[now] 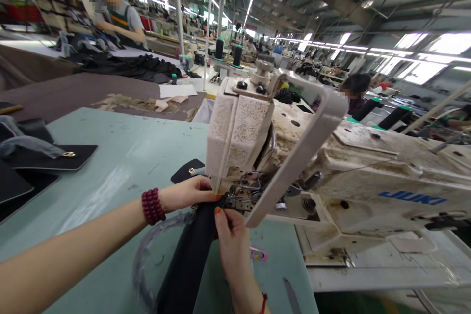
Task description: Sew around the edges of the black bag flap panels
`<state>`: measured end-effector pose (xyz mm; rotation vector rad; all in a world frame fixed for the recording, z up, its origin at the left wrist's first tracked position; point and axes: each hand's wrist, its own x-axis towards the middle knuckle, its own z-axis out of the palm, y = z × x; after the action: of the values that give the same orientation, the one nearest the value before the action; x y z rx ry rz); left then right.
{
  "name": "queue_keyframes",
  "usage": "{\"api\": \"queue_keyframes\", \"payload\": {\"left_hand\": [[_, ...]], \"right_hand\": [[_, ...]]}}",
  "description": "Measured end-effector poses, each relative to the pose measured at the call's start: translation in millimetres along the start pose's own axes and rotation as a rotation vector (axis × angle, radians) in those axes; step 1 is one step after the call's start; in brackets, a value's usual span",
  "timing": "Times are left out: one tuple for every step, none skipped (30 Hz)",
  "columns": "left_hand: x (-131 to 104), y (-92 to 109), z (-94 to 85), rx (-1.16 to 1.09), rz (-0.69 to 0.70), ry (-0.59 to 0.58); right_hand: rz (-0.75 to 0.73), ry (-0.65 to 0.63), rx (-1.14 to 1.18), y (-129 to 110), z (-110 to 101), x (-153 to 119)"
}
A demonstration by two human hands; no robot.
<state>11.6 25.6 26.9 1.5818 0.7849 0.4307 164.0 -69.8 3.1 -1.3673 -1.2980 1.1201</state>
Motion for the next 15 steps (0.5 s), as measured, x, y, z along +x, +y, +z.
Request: {"api": "queue_keyframes", "payload": {"left_hand": [[-1.3,2.1,0.9,-0.005,-0.002,0.000],[-2.7,4.2,2.0,-0.012,-0.004,-0.004],[-4.2,6.4,3.3,-0.024,-0.006,-0.001],[-5.8,8.4,5.1,-0.039,-0.008,0.009],[-7.5,10.2,7.3,-0.056,-0.012,0.027],[-9.3,11.4,10.1,-0.075,-0.017,0.052],[-11.2,12.2,13.2,-0.095,-0.026,0.085],[-13.0,12.4,16.5,-0.114,-0.042,0.116],[-14.8,12.3,19.7,-0.128,-0.064,0.146],[-16.4,12.0,22.6,-0.138,-0.090,0.172],[-17.8,11.8,24.9,-0.143,-0.116,0.199],[-19.0,11.9,26.6,-0.140,-0.136,0.221],[-19.8,12.3,27.6,-0.132,-0.153,0.239],[-20.2,13.2,28.2,-0.124,-0.167,0.263],[-20.4,14.3,28.3,-0.120,-0.180,0.292]], "right_hand": [[0.011,-0.011,0.013,-0.3,-0.6,0.0],[0.024,-0.023,0.026,-0.7,-1.0,0.0],[0.039,-0.032,0.036,-1.2,-1.5,0.1],[0.056,-0.035,0.045,-1.6,-2.0,0.3],[0.074,-0.033,0.054,-2.0,-2.7,0.5],[0.090,-0.027,0.063,-2.2,-3.6,0.6],[0.102,-0.022,0.071,-2.3,-4.7,0.7],[0.109,-0.017,0.076,-2.2,-5.9,0.7],[0.111,-0.015,0.076,-1.9,-7.2,0.5],[0.114,-0.019,0.073,-1.5,-8.5,0.0],[0.116,-0.022,0.067,-0.8,-9.6,-0.6],[0.119,-0.023,0.060,0.0,-10.5,-1.6],[0.122,-0.019,0.052,0.7,-11.1,-2.7],[0.125,-0.015,0.045,1.3,-11.4,-4.1],[0.127,-0.012,0.039,1.8,-11.5,-5.4]]}}
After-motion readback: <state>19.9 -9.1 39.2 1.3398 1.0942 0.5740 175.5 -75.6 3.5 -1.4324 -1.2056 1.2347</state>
